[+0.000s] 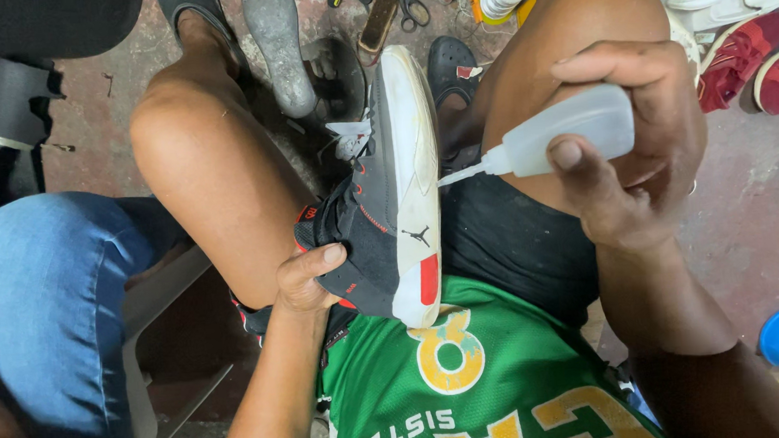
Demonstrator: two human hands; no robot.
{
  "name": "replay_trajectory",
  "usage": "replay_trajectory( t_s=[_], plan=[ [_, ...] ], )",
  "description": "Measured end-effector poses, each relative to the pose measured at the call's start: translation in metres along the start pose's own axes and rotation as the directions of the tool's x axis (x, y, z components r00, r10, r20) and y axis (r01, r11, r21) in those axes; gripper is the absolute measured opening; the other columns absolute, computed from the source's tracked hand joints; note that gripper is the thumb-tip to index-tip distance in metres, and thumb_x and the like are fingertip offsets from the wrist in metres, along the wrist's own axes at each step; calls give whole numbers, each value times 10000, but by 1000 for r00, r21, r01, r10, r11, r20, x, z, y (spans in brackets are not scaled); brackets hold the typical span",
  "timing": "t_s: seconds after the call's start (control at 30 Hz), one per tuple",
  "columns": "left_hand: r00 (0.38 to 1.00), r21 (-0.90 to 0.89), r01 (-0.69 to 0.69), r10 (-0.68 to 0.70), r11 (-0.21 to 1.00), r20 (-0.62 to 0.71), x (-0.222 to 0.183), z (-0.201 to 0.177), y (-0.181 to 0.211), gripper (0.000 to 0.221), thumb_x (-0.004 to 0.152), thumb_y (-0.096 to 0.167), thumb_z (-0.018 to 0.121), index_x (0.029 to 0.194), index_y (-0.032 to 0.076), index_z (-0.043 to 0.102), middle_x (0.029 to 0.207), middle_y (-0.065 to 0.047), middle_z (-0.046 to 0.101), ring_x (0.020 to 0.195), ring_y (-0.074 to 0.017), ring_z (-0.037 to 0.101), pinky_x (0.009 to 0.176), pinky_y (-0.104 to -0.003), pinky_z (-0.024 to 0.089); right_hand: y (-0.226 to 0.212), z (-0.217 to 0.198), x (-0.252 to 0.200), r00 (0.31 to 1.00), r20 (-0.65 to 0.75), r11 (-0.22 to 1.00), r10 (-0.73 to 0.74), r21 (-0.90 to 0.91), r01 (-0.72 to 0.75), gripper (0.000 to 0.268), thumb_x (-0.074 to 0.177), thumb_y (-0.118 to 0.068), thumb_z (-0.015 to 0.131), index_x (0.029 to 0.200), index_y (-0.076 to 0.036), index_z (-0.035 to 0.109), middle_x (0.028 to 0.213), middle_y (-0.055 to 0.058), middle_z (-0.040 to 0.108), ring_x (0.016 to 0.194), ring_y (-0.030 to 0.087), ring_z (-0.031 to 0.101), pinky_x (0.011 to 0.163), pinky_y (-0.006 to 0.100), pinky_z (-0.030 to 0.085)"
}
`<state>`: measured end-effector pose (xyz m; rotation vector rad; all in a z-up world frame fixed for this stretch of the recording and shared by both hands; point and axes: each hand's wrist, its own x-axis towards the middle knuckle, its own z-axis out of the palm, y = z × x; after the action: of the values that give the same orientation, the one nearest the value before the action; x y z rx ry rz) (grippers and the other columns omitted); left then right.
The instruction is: The person applies adhesive from a bottle to the sole of a sneaker, spreads the liquid with a small hand tool, and presses the shoe components together.
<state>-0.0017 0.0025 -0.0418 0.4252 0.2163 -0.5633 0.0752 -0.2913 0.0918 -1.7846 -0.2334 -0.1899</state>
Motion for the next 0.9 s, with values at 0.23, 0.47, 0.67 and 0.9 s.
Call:
replay_trajectory(
  t_s=[0.23, 0.47, 0.67, 0.9],
  plan=[
    [1000, 37, 20, -20, 999, -2, -1, 2, 2, 790, 843, 141, 729, 1523, -118, 421, 1453, -250, 576, 1344, -342, 577, 1184, -462, 424, -3, 1, -3, 998, 40, 993, -47, -105, 51, 371, 1076, -212, 750, 1286, 14, 543, 1151, 87, 603, 921, 118, 647, 797, 205, 486],
    [1000, 20, 13, -13, 1000, -7, -1, 0, 0, 785, 845, 131, 730, 1516, -126, 415, 1453, -259, 571, 1342, -353, 579, 1184, -476, 429, -5, -1, 2, 999, 38, 999, 32, 5, -32, 392, 1008, -179, 724, 1279, 23, 526, 1066, 93, 646, 858, 109, 651, 767, 202, 497],
    [999, 22, 27, -26, 999, -18, -1, 2, 1, 806, 832, 137, 736, 1521, -125, 409, 1452, -263, 568, 1337, -357, 579, 1179, -475, 428, -4, -1, -4, 999, 38, 999, 36, 16, -36, 377, 1034, -143, 735, 1294, 25, 520, 1021, 99, 655, 850, 107, 641, 776, 193, 495],
    [1000, 18, 5, -5, 1000, -7, 0, 5, 3, 835, 792, 143, 745, 1506, -140, 417, 1468, -254, 568, 1376, -346, 557, 1230, -448, 382, 4, -4, 1, 998, 54, 1000, 24, -4, -24, 370, 1045, -133, 715, 1308, 36, 517, 987, 110, 662, 852, 109, 648, 768, 193, 497]
  ],
)
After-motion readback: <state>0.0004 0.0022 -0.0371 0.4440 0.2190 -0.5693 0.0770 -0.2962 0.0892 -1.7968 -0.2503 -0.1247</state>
